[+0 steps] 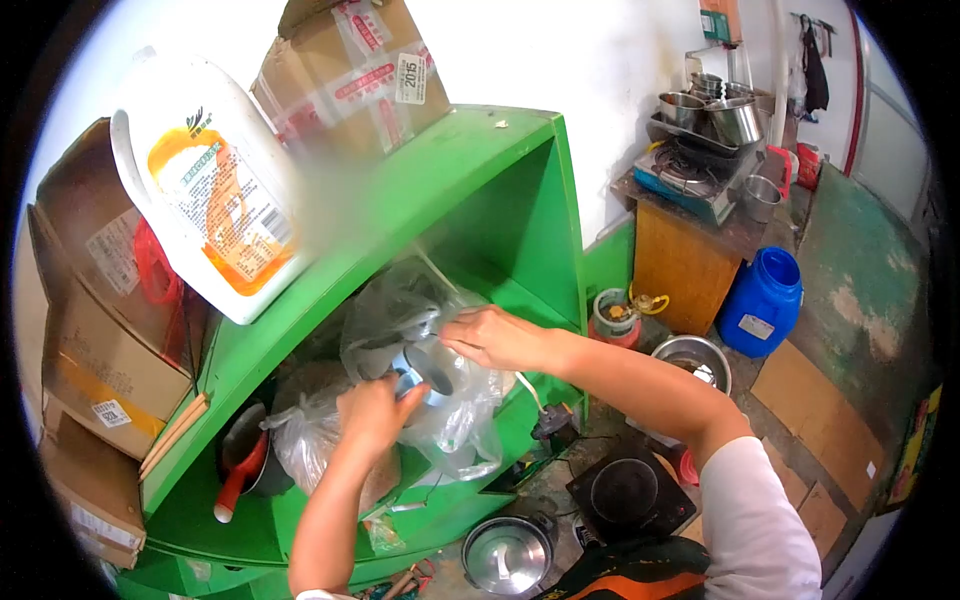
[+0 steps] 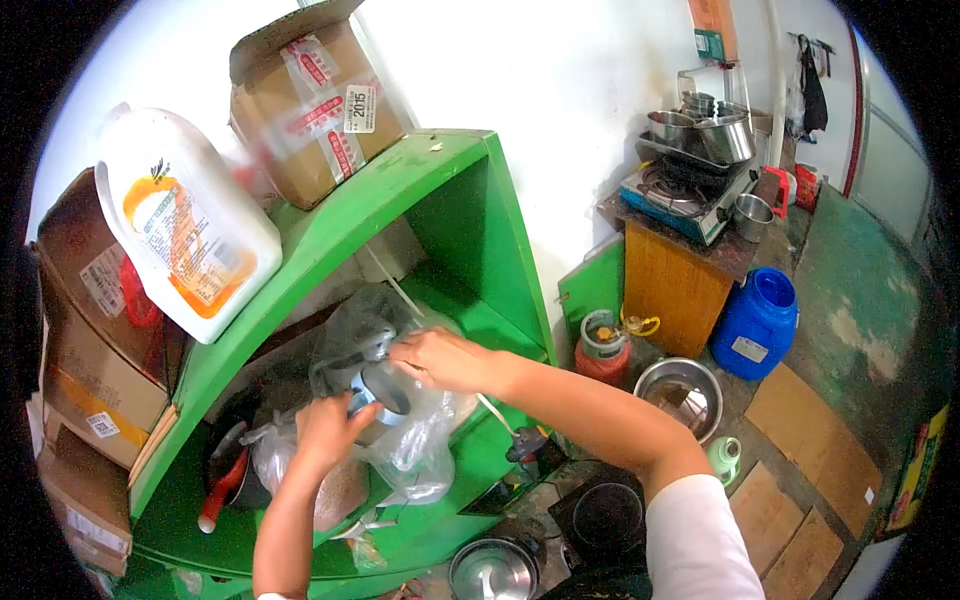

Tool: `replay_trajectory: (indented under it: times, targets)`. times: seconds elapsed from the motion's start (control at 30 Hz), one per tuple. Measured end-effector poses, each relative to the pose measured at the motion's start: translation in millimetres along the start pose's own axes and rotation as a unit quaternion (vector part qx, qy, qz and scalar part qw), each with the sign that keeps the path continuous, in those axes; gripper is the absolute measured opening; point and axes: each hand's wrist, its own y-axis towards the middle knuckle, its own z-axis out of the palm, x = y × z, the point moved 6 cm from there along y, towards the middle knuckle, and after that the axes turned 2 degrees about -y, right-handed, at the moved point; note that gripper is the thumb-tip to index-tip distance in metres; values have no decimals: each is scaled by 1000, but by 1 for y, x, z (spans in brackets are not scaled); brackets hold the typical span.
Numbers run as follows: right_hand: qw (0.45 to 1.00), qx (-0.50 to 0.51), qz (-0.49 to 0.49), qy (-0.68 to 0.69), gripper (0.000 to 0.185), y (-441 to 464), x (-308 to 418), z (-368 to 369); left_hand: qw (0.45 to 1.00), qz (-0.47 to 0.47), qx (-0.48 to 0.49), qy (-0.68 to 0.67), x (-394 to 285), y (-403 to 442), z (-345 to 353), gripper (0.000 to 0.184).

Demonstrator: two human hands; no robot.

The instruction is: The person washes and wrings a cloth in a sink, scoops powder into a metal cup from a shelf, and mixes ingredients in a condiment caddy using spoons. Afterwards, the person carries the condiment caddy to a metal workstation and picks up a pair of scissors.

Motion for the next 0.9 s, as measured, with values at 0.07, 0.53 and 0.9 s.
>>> replay_trajectory:
  times: [0.07, 0.53, 0.9]
  targets:
    - [1000, -17, -18, -3, 10, 5, 4, 0, 998, -14, -39, 50, 2, 8, 1, 43]
    - [998, -59, -25, 8, 10, 2, 3, 1, 912, 263, 54, 310, -13, 46, 68, 14]
    - [996, -48, 66, 26, 10, -22, -20, -11, 958, 255, -126, 22, -9, 44, 74, 28]
